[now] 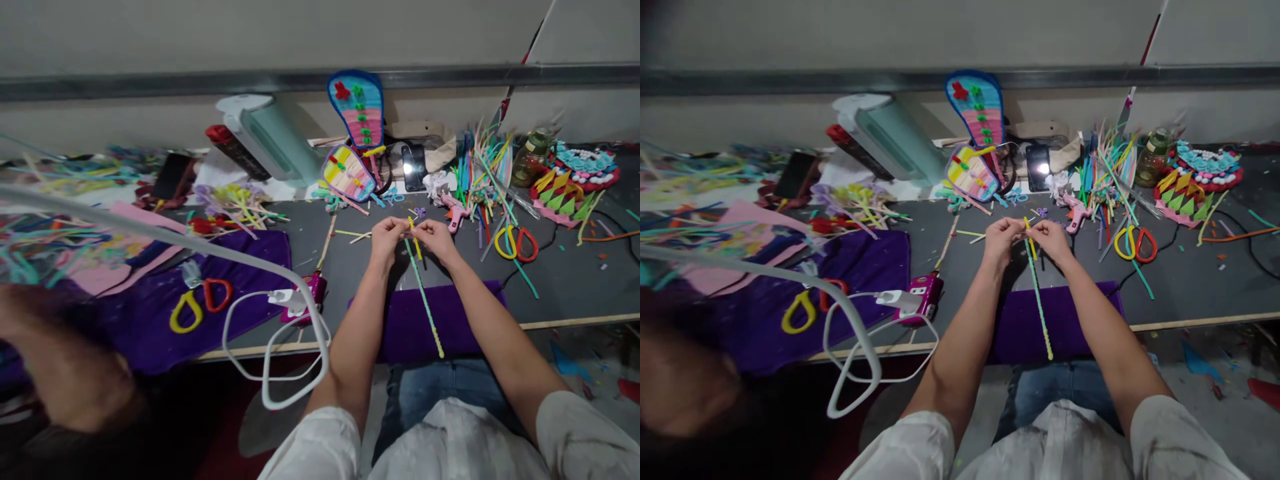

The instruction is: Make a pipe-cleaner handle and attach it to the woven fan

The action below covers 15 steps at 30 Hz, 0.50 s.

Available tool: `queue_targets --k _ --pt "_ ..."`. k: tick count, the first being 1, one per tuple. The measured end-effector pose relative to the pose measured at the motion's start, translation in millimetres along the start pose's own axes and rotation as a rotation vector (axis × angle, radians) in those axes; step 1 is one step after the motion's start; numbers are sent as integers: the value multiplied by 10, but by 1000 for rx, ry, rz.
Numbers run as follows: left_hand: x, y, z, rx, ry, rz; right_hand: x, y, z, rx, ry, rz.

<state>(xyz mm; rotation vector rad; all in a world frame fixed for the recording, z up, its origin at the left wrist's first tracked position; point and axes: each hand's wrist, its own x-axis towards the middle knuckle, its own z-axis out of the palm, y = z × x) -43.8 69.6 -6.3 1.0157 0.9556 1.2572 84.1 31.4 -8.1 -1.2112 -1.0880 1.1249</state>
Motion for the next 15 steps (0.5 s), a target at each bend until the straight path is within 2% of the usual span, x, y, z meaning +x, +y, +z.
queue_targets --k 9,15 --pt "-30 21 26 24 10 22 -13 -45 -2 63 -1 45" --pt "-23 12 21 2 -12 -9 -38 -64 2 99 -9 64"
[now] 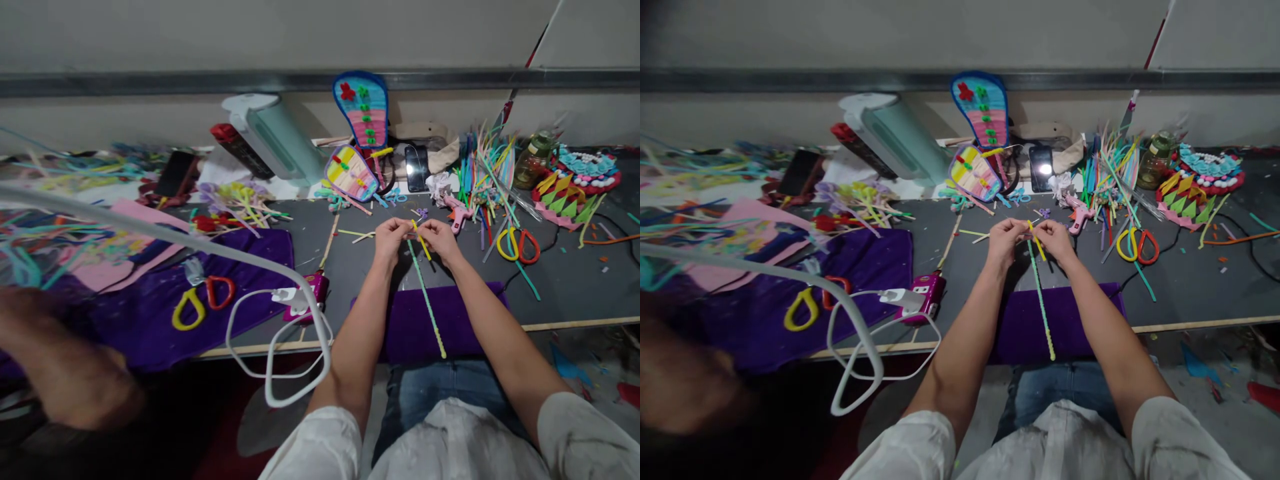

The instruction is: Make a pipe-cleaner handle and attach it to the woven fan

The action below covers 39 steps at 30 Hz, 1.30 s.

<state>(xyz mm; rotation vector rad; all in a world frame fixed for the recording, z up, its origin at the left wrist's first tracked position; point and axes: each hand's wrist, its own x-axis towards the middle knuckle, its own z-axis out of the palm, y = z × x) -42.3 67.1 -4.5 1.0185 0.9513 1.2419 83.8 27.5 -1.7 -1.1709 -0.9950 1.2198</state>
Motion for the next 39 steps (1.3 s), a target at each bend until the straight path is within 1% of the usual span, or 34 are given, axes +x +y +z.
queue_targets --k 4,6,11,15,19,21,23,31,36,39 --pt "2 -5 6 -32 -6 -19 30 51 -23 1 28 -21" --pt "5 -10 9 -58 -4 -35 48 82 -36 -82 46 -105" --pt "19 -17 8 -122 4 -95 17 56 -46 -443 105 -391" --pt "19 -9 8 -138 13 -121 -38 6 -49 -661 103 -543" --pt "9 -3 12 -118 13 -125 -45 29 -57 -764 64 -655" --pt "5 -5 14 -112 14 -120 -45 42 -58 -797 68 -682" --pt "0 -9 18 -93 8 -110 -47 43 -59 -826 105 -689" --pt "-32 -26 50 62 -64 -21 -22 58 -95 -871 243 -651" --pt "-44 -28 69 74 -88 10 -16 79 -100 -891 320 -673" --pt "-55 -16 88 70 -96 -1 -21 73 -96 -911 353 -665"
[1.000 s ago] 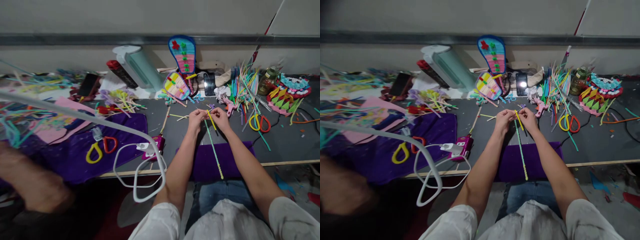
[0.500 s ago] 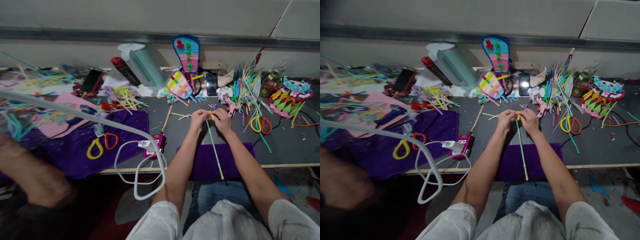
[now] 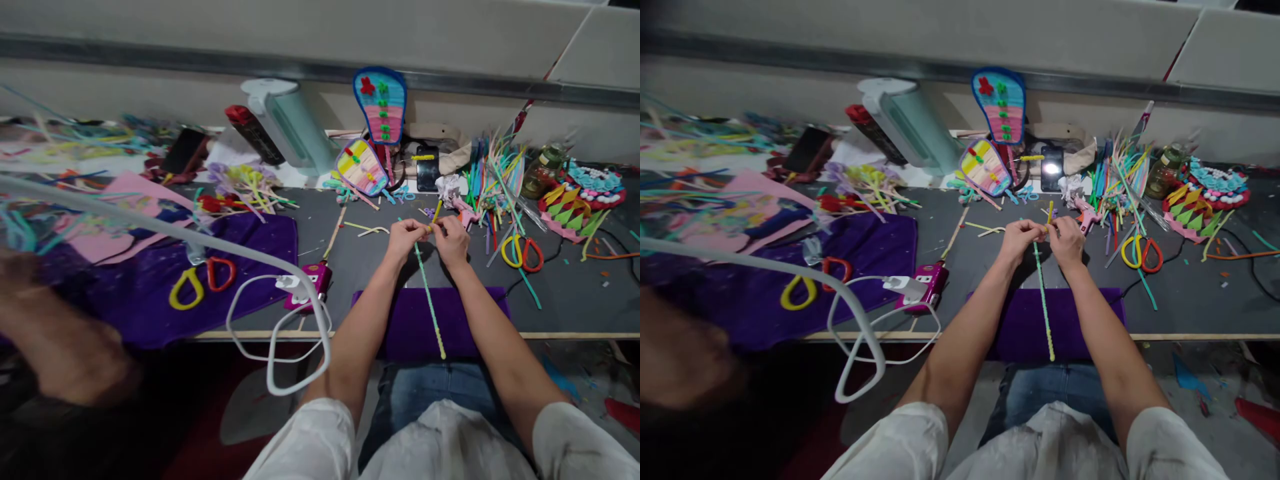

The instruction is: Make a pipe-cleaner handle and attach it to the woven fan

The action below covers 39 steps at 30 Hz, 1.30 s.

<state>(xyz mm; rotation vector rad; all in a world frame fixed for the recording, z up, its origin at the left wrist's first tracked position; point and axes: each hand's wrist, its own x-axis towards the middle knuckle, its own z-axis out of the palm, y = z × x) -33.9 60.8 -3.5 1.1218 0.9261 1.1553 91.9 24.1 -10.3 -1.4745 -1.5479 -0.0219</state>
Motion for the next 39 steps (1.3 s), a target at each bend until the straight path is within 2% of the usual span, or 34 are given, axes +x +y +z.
queue_targets --k 4,9,12,15,18,22,26,35,39 --pt "-7 16 18 -26 16 -47 6 8 -5 -19 7 -24" --pt "13 2 -5 -80 34 -84 7 25 -6 7 -64 -108" --pt "34 -8 -26 -123 41 -114 3 4 -13 35 -70 -94" --pt "47 -9 -41 -161 34 -139 7 -23 -16 81 -34 16" --pt "49 -2 -51 -187 23 -154 24 -28 1 236 -24 187" --pt "40 11 -51 -177 11 -134 56 -15 37 582 -81 400" --pt "33 12 -40 -147 7 -119 75 -29 35 743 -135 610" --pt "33 13 -45 -135 -69 -157 97 -58 2 770 -169 649" --pt "26 20 -61 -166 -129 -212 100 -57 4 813 -157 601"
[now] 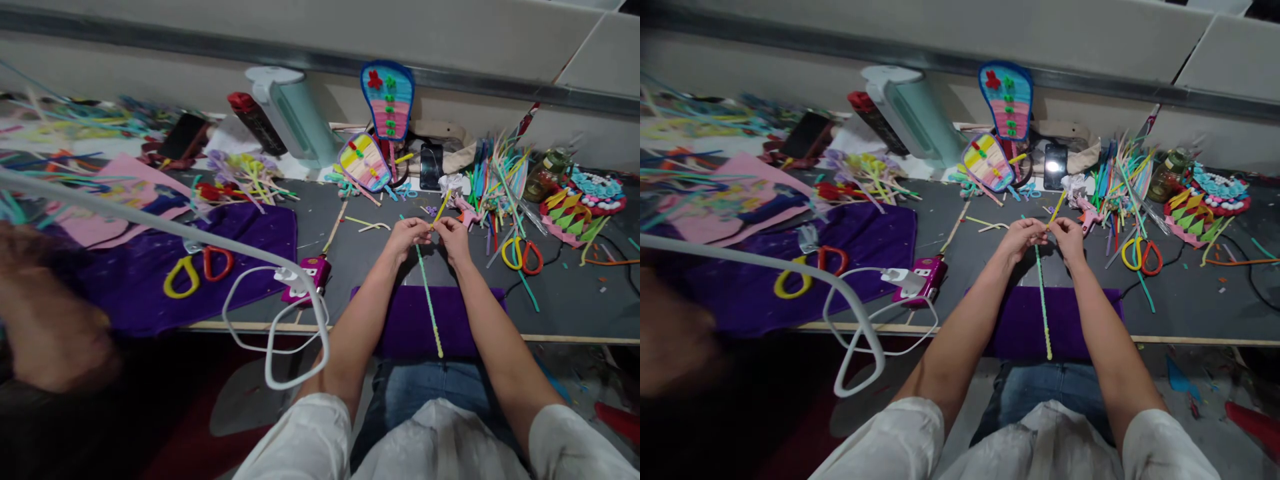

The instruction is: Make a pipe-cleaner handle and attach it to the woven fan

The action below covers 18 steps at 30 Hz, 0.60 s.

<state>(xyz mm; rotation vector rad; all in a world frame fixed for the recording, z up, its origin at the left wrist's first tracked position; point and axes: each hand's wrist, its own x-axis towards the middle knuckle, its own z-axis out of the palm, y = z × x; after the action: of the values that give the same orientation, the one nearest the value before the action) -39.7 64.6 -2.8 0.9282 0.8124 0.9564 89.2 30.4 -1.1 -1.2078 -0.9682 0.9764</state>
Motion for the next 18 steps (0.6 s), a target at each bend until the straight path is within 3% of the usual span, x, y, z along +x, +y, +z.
queue_targets --k 7,18 --pt "-2 1 -36 -44 -42 -84 18 38 -24 -28 -39 -53" --pt "-11 34 -10 -120 -10 -144 7 -18 -21 -27 -42 -33"
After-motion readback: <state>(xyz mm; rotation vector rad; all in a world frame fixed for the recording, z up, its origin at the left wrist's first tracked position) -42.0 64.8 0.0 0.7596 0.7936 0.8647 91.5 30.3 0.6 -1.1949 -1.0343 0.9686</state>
